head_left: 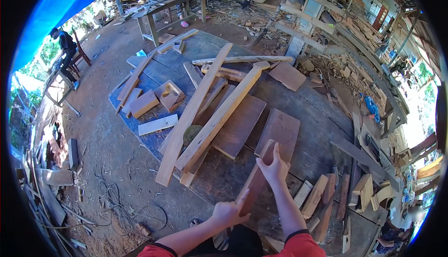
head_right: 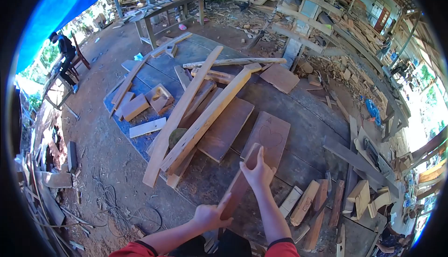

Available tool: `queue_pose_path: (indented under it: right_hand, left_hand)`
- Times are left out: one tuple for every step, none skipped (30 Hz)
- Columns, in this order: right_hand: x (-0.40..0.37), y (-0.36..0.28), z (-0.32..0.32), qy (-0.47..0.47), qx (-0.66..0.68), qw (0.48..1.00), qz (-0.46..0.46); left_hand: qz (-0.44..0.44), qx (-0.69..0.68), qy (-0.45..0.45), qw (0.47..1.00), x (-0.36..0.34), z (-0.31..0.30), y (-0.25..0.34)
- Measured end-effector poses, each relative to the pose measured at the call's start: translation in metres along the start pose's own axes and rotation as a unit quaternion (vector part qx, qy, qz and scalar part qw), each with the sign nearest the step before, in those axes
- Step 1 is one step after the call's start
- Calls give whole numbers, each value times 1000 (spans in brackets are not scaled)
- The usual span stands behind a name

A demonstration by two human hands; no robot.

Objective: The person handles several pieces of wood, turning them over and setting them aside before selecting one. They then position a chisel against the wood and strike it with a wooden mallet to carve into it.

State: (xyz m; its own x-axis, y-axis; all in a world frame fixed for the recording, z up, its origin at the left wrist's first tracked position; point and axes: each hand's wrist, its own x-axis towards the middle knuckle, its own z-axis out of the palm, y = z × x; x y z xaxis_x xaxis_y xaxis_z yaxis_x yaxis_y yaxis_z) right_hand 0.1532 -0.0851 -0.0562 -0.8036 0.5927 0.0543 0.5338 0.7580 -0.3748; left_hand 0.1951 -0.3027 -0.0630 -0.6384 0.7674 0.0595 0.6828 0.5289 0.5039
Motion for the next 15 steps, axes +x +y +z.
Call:
queue_pose_path:
  right_hand:
    - [-3,-7,1,-10,-3,1000,-5]
    - [-4,-14,5,-7,-9,1000,-12]
    - [-3,-19,10,-5,-7,1000,-14]
    - [-1,-24,16,0,11,1000,-23]
    - [-1,-28,19,3,29,999,-29]
    - [1,-33,20,-11,33,999,-22]
    - [2,-35,23,-15,35,999,-17]
    - [4,-37,28,-22,34,999,-10]
    - [6,-37,32,-29,33,999,-3]
    - [8,-37,36,-41,28,999,0]
    - [8,-37,38,-42,30,999,7]
    - [9,-37,41,-37,29,999,-8]
    - [10,-37,42,-34,28,999,-24]
    - [11,-38,43,-35,39,998,-27]
    - [11,-37,48,-36,37,998,-20]
  left_hand:
    - [-5,5,11,1000,-5,-3,-3]
    - [-18,18,2,1000,-8,-6,-6]
    - [-18,21,4,1000,-10,-7,-9]
    - [-33,37,10,999,-12,-7,-13]
    - [-48,52,14,997,-13,-5,-16]
    - [-48,53,10,997,-13,-2,-20]
    - [-61,56,24,996,-12,0,-24]
    - [-72,61,38,995,-10,-1,-28]
    - [-69,63,31,995,-10,-3,-30]
    - [-79,65,28,994,-8,-5,-33]
    - [-89,67,26,993,-6,-6,-36]
    - [-85,67,20,994,-4,-8,-39]
    - [-118,47,-10,992,-3,-9,-43]
    - [-152,27,-42,987,-2,-9,-46]
    - [-148,25,-48,988,-3,-7,-49]
